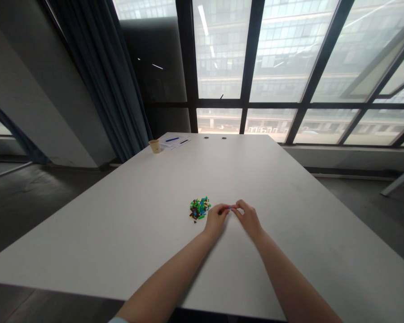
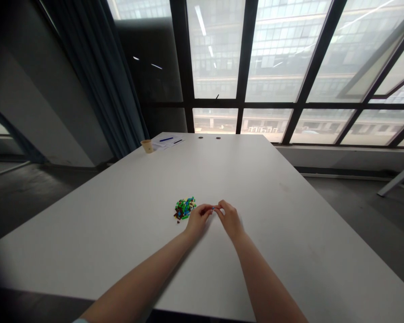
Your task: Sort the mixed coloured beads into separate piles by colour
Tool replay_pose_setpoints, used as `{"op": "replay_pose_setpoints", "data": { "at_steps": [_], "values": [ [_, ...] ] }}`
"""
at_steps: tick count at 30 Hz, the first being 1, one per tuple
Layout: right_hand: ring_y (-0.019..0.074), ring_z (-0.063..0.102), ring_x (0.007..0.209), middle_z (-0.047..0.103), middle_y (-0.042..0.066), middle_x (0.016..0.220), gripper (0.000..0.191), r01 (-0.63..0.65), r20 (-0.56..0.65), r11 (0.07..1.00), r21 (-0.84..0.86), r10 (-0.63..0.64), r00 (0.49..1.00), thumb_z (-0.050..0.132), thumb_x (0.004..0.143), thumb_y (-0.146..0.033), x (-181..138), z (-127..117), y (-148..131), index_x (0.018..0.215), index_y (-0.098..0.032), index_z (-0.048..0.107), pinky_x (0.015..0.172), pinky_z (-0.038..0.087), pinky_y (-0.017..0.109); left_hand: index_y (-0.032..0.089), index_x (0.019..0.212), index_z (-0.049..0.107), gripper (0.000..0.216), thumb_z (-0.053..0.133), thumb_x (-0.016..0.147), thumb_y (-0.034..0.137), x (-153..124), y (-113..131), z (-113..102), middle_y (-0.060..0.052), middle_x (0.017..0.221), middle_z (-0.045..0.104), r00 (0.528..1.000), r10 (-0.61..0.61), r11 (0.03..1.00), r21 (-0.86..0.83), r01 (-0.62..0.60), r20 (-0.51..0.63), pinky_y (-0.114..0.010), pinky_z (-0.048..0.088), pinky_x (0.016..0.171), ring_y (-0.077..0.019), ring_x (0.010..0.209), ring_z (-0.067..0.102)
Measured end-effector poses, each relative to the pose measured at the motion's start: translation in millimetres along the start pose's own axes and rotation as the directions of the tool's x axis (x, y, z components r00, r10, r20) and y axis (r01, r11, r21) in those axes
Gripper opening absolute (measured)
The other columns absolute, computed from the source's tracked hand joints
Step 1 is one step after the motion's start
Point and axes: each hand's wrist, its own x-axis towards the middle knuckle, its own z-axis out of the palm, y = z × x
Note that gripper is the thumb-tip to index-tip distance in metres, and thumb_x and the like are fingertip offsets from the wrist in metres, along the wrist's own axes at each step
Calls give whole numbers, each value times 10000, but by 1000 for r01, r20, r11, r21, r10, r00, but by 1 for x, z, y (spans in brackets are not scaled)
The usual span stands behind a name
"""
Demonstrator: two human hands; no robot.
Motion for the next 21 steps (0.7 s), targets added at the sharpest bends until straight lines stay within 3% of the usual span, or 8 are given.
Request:
{"op": "replay_pose_setpoints", "data": {
  "at_steps": [4, 8, 12, 21],
  "values": [
    [151, 608, 776, 647, 18, 796, 76, 8, 9, 997, 80, -8, 1000, 541, 778, -284, 2, -5, 1, 795, -213, 522, 707, 451, 265, 163, 778, 641, 137, 530, 736, 233, 0, 1, -3, -35, 765, 656, 999, 18, 1000, -6, -18, -27, -290, 459, 700, -152, 723, 576],
    [147, 574, 732, 630, 40, 845, 205, 32, 1, 999, 13, -32, 999, 581, 756, -287, 3, -14, 11, 939, -198, 601, 726, 454, 296, 164, 773, 631, 130, 526, 730, 227, 0, 3, -3, -35, 771, 648, 998, 25, 1000, -3, -25, -58, -284, 454, 697, -148, 725, 571],
    [155, 546, 741, 584, 30, 757, 186, 68, 28, 996, -59, -67, 997, 600, 746, -310, 3, -18, 15, 891, -210, 662, 715, 444, 298, 155, 776, 632, 125, 533, 732, 217, -1, 3, -3, -41, 772, 647, 998, 33, 999, 16, -32, -52, -280, 451, 699, -150, 739, 571],
    [145, 535, 721, 593, 22, 728, 170, 58, 28, 998, -30, -57, 998, 547, 788, -315, 1, -3, 6, 831, -220, 681, 699, 425, 275, 168, 810, 623, 129, 518, 762, 224, 0, 0, -3, -37, 807, 645, 998, 54, 995, 84, -53, -16, -281, 464, 705, -147, 749, 572]
  ]
}}
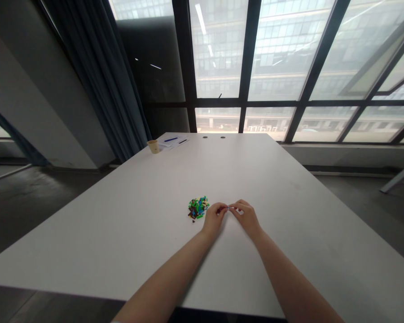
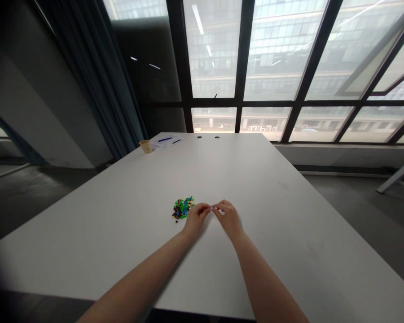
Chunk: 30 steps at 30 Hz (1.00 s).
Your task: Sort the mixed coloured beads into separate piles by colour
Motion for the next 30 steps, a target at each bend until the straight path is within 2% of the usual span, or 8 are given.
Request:
{"op": "replay_pose_setpoints", "data": {
  "at_steps": [2, 4, 8, 10, 13, 19, 25, 30],
  "values": [
    [140, 529, 693, 595, 25, 724, 174, -53, -29, 998, -46, 51, 998, 539, 789, -304, 4, 2, 5, 818, -210, 683, 687, 419, 270, 172, 859, 622, 164, 482, 781, 208, 3, 1, -7, -47, 860, 641, 1000, 7, 997, 75, -6, -14, -293, 461, 733, -151, 783, 570],
    [136, 524, 675, 588, 23, 709, 174, -141, -60, 981, -137, 134, 989, 542, 780, -298, 11, 5, 12, 793, -208, 690, 676, 408, 264, 183, 895, 626, 198, 455, 794, 194, 6, 3, -21, -57, 920, 627, 999, 43, 974, 222, -40, -10, -317, 441, 785, -163, 845, 556],
    [126, 519, 663, 584, 15, 725, 187, -311, -82, 901, -303, 301, 950, 537, 773, -312, 29, 11, 24, 794, -230, 703, 631, 372, 246, 229, 809, 661, 165, 500, 784, 259, 10, 6, -56, -53, 934, 612, 988, 100, 818, 555, -148, 115, -386, 358, 858, -216, 952, 504],
    [130, 530, 689, 602, 20, 768, 196, -354, -78, 872, -339, 349, 934, 530, 777, -319, 35, 15, 26, 820, -242, 704, 635, 361, 249, 243, 790, 666, 170, 504, 786, 294, 10, 6, -71, -49, 944, 614, 985, 96, 772, 614, -165, 143, -400, 334, 852, -226, 961, 495],
    [149, 549, 729, 622, 34, 802, 201, -377, -79, 856, -353, 375, 924, 525, 779, -321, 38, 20, 28, 811, -245, 708, 672, 358, 273, 249, 811, 672, 194, 490, 795, 316, 11, 2, -83, -48, 954, 614, 990, 74, 757, 639, -132, 118, -402, 323, 839, -227, 962, 493],
    [166, 574, 756, 655, 53, 841, 272, -371, -90, 871, -322, 362, 928, 478, 795, -365, 29, 17, 34, 883, -224, 694, 685, 387, 280, 251, 861, 674, 212, 474, 792, 269, 11, -3, -79, -49, 995, 612, 994, 16, 766, 638, -81, 108, -398, 320, 843, -218, 978, 484],
    [152, 548, 593, 630, 35, 642, 303, -378, -97, 889, -260, 366, 926, 453, 780, -391, 7, 2, 30, 781, -206, 693, 556, 377, 249, 264, 799, 683, 151, 552, 733, 302, 7, 2, -68, -38, 1002, 599, 977, 25, 754, 639, -156, 210, -411, 310, 845, -225, 993, 478],
    [131, 480, 490, 552, 1, 526, 308, -402, -85, 894, -198, 393, 915, 446, 767, -390, 2, -4, 23, 779, -198, 686, 486, 325, 233, 243, 766, 678, 166, 512, 761, 230, 8, -2, -66, -44, 979, 607, 977, 16, 762, 630, -150, 213, -411, 321, 850, -222, 986, 488]
  ]
}}
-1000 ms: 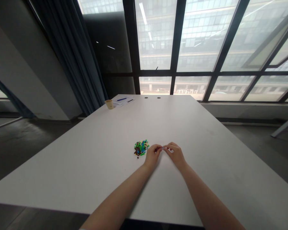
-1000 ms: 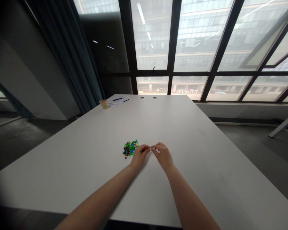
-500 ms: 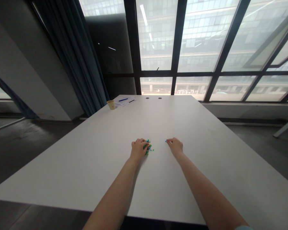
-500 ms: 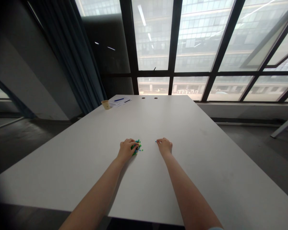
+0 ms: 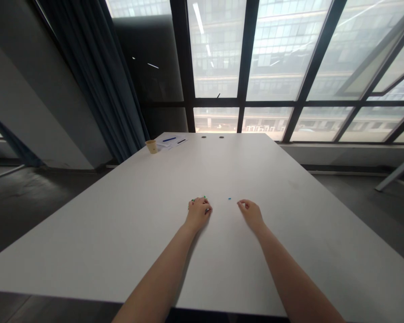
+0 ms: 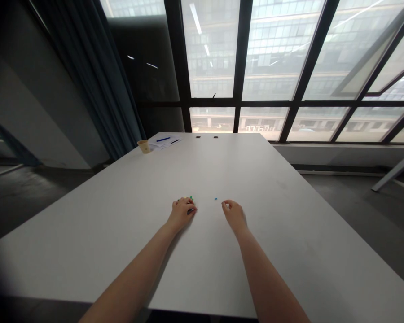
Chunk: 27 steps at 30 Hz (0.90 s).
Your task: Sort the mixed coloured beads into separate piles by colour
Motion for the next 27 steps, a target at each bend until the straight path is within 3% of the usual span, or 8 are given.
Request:
{"op": "replay_pose_setpoints", "data": {
  "at_steps": [3, 5, 6, 8, 11, 13, 19, 27],
  "values": [
    [134, 490, 531, 574, 11, 575, 292, 22, 24, 999, 39, -23, 999, 462, 757, -376, 0, 1, -4, 787, -189, 683, 516, 347, 236, 221, 748, 666, 135, 531, 745, 231, 3, 3, 3, -46, 931, 615, 999, -1, 977, -212, -6, -36, -387, 346, 872, -205, 958, 505],
    [128, 472, 534, 556, 6, 579, 281, 74, 37, 993, 97, -78, 996, 475, 756, -369, -1, 1, -10, 805, -182, 679, 530, 355, 235, 192, 746, 651, 108, 566, 723, 255, 5, 11, 7, -46, 860, 619, 994, -104, 856, -512, 74, -29, -342, 398, 820, -181, 873, 537],
    [122, 454, 527, 531, -3, 565, 275, 120, 34, 984, 134, -126, 991, 483, 756, -365, -2, 0, -14, 816, -179, 677, 533, 356, 234, 177, 755, 642, 119, 583, 715, 273, 6, 17, 9, -45, 825, 618, 983, -182, 718, -681, 144, 17, -311, 425, 763, -164, 814, 549],
    [112, 420, 523, 468, -23, 548, 259, 235, 8, 947, 220, -243, 970, 499, 759, -350, -5, -2, -23, 848, -177, 669, 544, 360, 232, 156, 797, 626, 172, 602, 719, 308, 6, 29, 16, -43, 782, 617, 934, -289, 278, -916, 290, 209, -242, 442, 626, -126, 703, 558],
    [108, 423, 561, 429, -32, 578, 220, 360, -45, 871, 336, -367, 929, 508, 765, -298, -11, -7, -37, 884, -183, 653, 582, 376, 231, 138, 782, 610, 138, 633, 724, 261, 3, 45, 28, -37, 739, 615, 859, -205, -309, -864, 398, 469, -171, 418, 514, -75, 599, 547],
    [108, 432, 582, 423, -33, 592, 195, 396, -61, 833, 385, -406, 912, 510, 758, -249, -14, -9, -43, 884, -188, 645, 604, 384, 236, 132, 763, 600, 89, 644, 725, 200, 0, 48, 34, -18, 706, 612, 824, -110, -486, -753, 444, 557, -146, 412, 497, -50, 561, 543],
    [112, 433, 605, 416, -33, 604, 257, 482, -70, 756, 442, -506, 859, 473, 707, -109, -17, -12, -46, 886, -194, 638, 624, 383, 253, 119, 789, 587, 62, 610, 767, 172, -6, 44, 37, -3, 711, 632, 799, 32, -605, -624, 493, 600, -140, 430, 524, -42, 570, 573],
    [111, 437, 605, 435, -31, 611, 188, 498, -68, 768, 402, -517, 853, 557, 726, -158, -16, -13, -46, 885, -194, 651, 608, 371, 254, 124, 776, 586, 61, 577, 795, 181, -5, 45, 35, 7, 659, 620, 801, 61, -613, -610, 501, 596, -138, 429, 514, -42, 551, 569]
  ]
}}
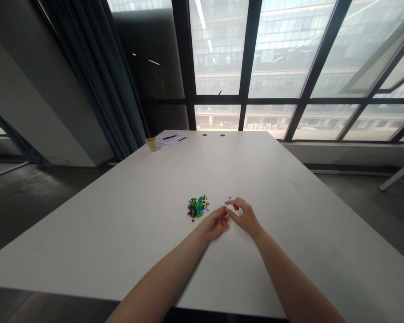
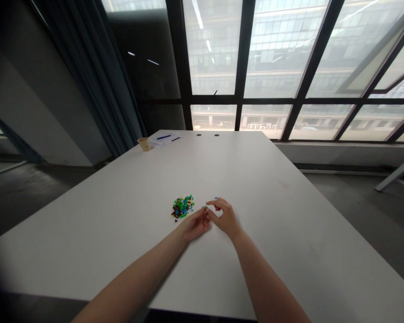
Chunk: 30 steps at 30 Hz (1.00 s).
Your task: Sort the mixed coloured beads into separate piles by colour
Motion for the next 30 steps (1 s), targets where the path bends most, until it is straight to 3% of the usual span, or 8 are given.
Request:
{"op": "replay_pose_setpoints", "data": {
  "at_steps": [8, 12, 14, 17, 20, 22, 25, 30],
  "values": [
    [111, 452, 603, 461, -21, 602, 127, -41, 33, 998, -55, 42, 999, 555, 753, -204, 1, 3, 1, 800, -202, 672, 583, 369, 238, 131, 763, 602, 143, 695, 681, 201, 2, -2, -1, 13, 632, 584, 999, 43, 992, 120, -41, -21, -139, 399, 491, -44, 549, 531],
    [118, 462, 619, 483, -9, 624, 128, -63, 50, 988, -143, 71, 996, 549, 763, -254, 3, -10, 10, 766, -197, 664, 601, 371, 241, 132, 713, 604, 237, 741, 598, 288, 4, 4, -2, 8, 643, 561, 960, 255, 906, 374, -197, -112, -154, 354, 477, -49, 548, 491],
    [122, 454, 611, 483, -4, 625, 162, -142, -25, 961, -239, 140, 990, 541, 768, -292, 3, -22, 25, 769, -194, 669, 605, 365, 245, 143, 716, 608, 229, 716, 609, 315, 3, 16, -4, 7, 661, 558, 890, 437, 732, 627, -267, -131, -177, 349, 497, -65, 564, 482],
    [131, 449, 605, 470, -3, 610, 212, -357, -200, 835, -419, 299, 933, 530, 760, -337, -2, -40, 56, 760, -194, 687, 612, 346, 256, 160, 727, 627, 136, 656, 652, 269, -3, 38, -12, -5, 696, 568, 755, 652, 198, 946, -255, 67, -237, 387, 612, -113, 642, 500],
    [133, 466, 613, 510, 4, 650, 237, -502, -248, 689, -523, 440, 863, 508, 758, -360, -5, -46, 77, 770, -216, 697, 592, 315, 258, 184, 764, 652, 95, 591, 698, 212, -10, 53, -20, -29, 782, 587, 720, 637, -252, 957, -143, 276, -293, 392, 765, -160, 791, 525],
    [133, 479, 631, 533, 3, 677, 243, -533, -250, 636, -559, 483, 839, 496, 760, -370, -5, -43, 83, 781, -237, 698, 596, 299, 260, 194, 793, 663, 117, 575, 715, 204, -14, 56, -22, -42, 849, 594, 742, 600, -384, 921, -62, 300, -308, 384, 814, -175, 865, 527],
    [136, 485, 646, 540, 2, 695, 255, -544, -261, 618, -567, 491, 831, 477, 763, -363, -4, -39, 85, 821, -248, 698, 611, 297, 265, 209, 814, 674, 131, 582, 722, 222, -17, 54, -21, -49, 921, 596, 765, 582, -478, 877, 46, 277, -315, 383, 832, -187, 922, 522],
    [135, 471, 633, 497, 7, 674, 319, -544, -325, 718, -433, 439, 838, 432, 736, -247, -7, -45, 86, 927, -188, 681, 633, 351, 255, 233, 768, 682, 116, 573, 731, 217, -18, 52, -18, -35, 936, 616, 805, 533, -560, 822, 106, 260, -320, 376, 837, -196, 955, 514]
  ]
}}
